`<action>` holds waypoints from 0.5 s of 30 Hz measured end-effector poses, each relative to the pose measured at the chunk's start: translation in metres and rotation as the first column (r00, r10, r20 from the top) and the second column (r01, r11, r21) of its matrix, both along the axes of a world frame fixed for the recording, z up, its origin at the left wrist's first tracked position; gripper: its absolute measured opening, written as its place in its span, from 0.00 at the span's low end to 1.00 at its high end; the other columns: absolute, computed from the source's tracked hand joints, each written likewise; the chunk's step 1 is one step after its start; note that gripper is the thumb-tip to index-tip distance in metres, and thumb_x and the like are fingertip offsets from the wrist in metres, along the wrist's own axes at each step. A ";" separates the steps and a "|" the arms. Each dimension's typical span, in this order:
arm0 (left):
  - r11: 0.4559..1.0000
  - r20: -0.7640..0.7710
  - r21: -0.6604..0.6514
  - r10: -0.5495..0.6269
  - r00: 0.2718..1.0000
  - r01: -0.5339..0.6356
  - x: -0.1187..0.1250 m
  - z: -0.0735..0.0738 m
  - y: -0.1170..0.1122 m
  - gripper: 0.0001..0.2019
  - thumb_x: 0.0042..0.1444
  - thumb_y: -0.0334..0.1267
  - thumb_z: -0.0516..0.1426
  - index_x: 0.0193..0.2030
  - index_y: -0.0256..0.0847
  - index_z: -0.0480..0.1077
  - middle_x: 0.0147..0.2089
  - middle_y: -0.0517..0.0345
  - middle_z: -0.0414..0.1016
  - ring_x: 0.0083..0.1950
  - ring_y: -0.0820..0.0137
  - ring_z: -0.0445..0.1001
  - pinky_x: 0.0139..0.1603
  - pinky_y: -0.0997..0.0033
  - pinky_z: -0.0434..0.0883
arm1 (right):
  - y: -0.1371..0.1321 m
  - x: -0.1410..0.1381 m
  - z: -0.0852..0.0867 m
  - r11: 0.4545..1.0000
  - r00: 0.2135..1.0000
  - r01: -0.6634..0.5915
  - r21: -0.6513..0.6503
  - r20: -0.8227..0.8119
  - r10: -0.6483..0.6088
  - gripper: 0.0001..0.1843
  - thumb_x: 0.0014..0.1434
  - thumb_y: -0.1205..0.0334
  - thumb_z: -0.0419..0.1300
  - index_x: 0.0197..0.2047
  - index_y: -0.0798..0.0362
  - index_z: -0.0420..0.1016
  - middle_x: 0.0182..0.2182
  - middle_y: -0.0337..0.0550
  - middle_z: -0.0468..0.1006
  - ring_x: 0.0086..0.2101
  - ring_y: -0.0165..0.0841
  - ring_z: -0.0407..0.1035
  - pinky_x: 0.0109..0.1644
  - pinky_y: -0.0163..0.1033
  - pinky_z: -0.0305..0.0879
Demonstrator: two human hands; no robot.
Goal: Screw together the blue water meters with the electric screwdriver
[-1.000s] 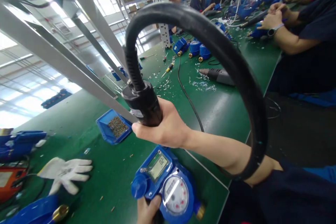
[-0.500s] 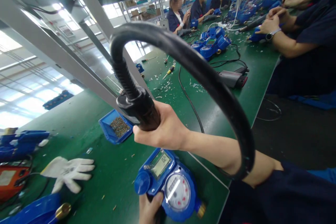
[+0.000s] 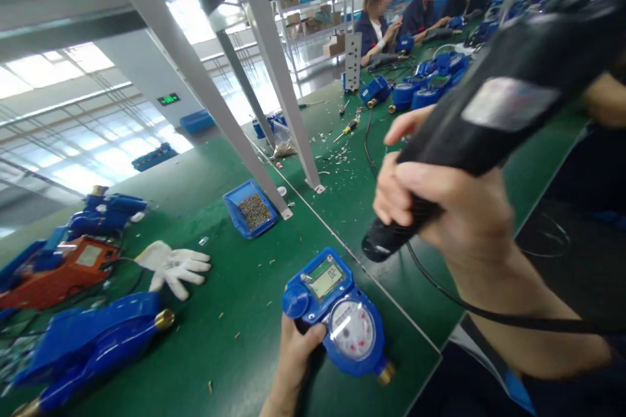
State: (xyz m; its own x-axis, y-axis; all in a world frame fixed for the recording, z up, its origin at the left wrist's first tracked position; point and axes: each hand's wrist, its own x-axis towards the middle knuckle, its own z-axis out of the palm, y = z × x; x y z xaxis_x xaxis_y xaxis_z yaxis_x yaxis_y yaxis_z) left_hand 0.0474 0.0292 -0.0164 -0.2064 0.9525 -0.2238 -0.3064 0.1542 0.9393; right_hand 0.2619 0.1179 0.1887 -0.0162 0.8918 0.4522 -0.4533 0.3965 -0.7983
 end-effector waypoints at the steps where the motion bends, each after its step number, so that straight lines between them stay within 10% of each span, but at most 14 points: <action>1: 1.000 0.006 0.006 0.005 1.000 -0.005 0.000 -0.002 0.000 0.49 0.31 0.56 0.75 0.61 0.38 0.68 0.56 0.41 0.79 0.62 0.41 0.73 0.67 0.44 0.67 | -0.008 0.006 0.004 1.000 1.000 -0.006 -0.014 -0.011 0.006 0.13 0.55 0.67 0.64 0.43 0.50 0.68 0.19 0.29 0.68 0.17 0.25 0.61 0.23 0.34 0.62; 15: 0.996 0.067 0.065 -0.059 0.996 0.055 0.007 0.006 0.003 0.47 0.33 0.53 0.76 0.61 0.42 0.67 0.60 0.43 0.76 0.65 0.44 0.71 0.70 0.46 0.64 | -0.025 -0.020 -0.026 0.985 0.969 -0.152 -0.076 0.186 0.164 0.12 0.55 0.66 0.66 0.40 0.51 0.67 0.21 0.31 0.69 0.19 0.27 0.64 0.25 0.34 0.64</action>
